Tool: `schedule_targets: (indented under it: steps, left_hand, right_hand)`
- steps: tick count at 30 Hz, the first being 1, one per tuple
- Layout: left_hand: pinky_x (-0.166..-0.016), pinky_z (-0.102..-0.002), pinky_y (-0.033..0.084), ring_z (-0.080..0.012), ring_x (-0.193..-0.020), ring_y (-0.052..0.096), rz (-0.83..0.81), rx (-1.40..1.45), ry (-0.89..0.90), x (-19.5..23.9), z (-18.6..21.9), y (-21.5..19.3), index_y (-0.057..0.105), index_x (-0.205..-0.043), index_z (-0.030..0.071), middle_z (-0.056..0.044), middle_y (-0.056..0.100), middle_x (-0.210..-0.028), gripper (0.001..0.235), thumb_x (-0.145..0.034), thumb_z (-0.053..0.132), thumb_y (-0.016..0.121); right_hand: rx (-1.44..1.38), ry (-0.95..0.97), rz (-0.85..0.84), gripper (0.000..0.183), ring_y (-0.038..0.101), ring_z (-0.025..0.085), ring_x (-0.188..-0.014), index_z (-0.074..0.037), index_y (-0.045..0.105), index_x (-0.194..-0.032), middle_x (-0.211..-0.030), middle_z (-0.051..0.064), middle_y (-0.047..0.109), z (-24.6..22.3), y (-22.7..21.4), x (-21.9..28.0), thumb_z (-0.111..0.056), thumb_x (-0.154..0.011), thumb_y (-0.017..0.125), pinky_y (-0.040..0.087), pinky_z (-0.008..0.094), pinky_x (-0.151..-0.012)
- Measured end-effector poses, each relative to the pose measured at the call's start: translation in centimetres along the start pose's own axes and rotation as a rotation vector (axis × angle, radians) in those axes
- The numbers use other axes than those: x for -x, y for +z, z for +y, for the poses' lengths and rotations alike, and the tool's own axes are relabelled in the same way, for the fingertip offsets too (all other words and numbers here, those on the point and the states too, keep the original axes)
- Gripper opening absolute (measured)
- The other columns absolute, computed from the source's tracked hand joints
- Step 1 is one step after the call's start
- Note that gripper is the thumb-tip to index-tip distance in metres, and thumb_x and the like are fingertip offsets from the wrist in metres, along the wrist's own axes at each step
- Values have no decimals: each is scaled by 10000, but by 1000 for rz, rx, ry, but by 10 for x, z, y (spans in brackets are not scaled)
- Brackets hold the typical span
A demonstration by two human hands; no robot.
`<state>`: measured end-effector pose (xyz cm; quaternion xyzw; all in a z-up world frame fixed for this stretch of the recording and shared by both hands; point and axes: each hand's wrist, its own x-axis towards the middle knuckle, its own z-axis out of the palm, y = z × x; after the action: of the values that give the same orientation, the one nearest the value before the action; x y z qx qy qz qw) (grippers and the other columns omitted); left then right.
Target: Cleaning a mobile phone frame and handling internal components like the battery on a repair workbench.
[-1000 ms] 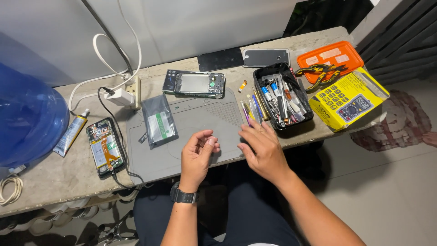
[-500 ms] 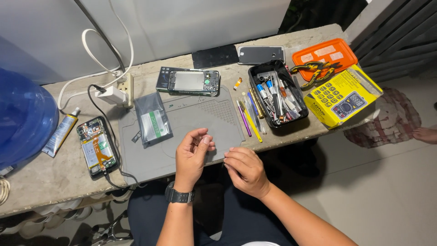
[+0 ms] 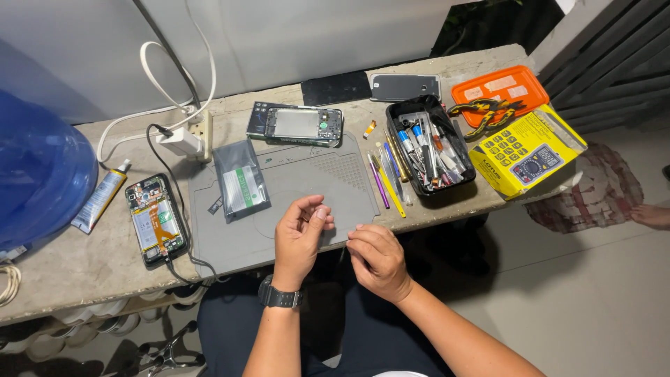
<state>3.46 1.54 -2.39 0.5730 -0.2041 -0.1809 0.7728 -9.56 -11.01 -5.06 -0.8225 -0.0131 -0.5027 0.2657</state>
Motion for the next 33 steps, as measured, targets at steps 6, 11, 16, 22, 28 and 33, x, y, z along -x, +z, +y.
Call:
schedule_targets:
  steps: [6, 11, 16, 22, 28, 33]
  left_hand:
    - [-803, -329, 725, -188, -911, 794, 4, 3, 3, -1, -5, -1, 691, -1317, -61, -174, 770, -1024, 286, -1057, 59, 698]
    - [-800, -331, 725, -187, -911, 794, 6, 1, 5, 0, 1, 1, 693, -1317, -69, -177, 773, -1018, 288, -1054, 47, 701]
    - [-789, -333, 729, -195, -907, 799, 5, 9, 8, 0, -1, 0, 699, -1305, -71, -187, 774, -1016, 280, -1050, 43, 710]
    - [-798, -333, 730, -194, -911, 799, -14, 1, -7, -2, -2, -1, 695, -1314, -69, -189, 776, -1023, 288, -1053, 53, 710]
    - [-814, -337, 726, -187, -913, 794, -10, 9, -33, -1, 2, 1, 694, -1317, -59, -170, 773, -1027, 285, -1058, 61, 697]
    - [-821, -342, 726, -192, -917, 796, 0, -21, -32, -1, 4, 0, 688, -1322, -63, -182, 775, -1038, 290, -1060, 62, 688]
  right_hand:
    - [20, -10, 1, 112, 790, 321, -1002, -99, 818, -948, -1027, 50, 823, 4, 4, 4, -8, -883, 819, 635, 448, -883]
    - [40, -4, 4, 115, 785, 300, -1007, -118, 815, -933, -1026, 33, 819, 4, 7, 5, -18, -876, 823, 628, 432, -897]
    - [42, 12, 1, 133, 786, 291, -987, -128, 818, -911, -1009, 25, 818, 2, 5, 1, -8, -858, 833, 627, 424, -891]
    - [-114, 144, -43, 149, 801, 360, -909, -78, 826, -931, -944, 81, 822, -12, -20, -31, 56, -867, 811, 641, 456, -811]
    - [184, 212, -72, 130, 762, 300, -783, -98, 826, -1046, -928, 56, 758, 12, -59, -40, -41, -930, 815, 627, 394, -713]
    - [533, 373, -324, 298, 781, 413, -856, -103, 786, -1252, -1067, 138, 739, 10, -80, -52, -192, -969, 801, 634, 525, -705]
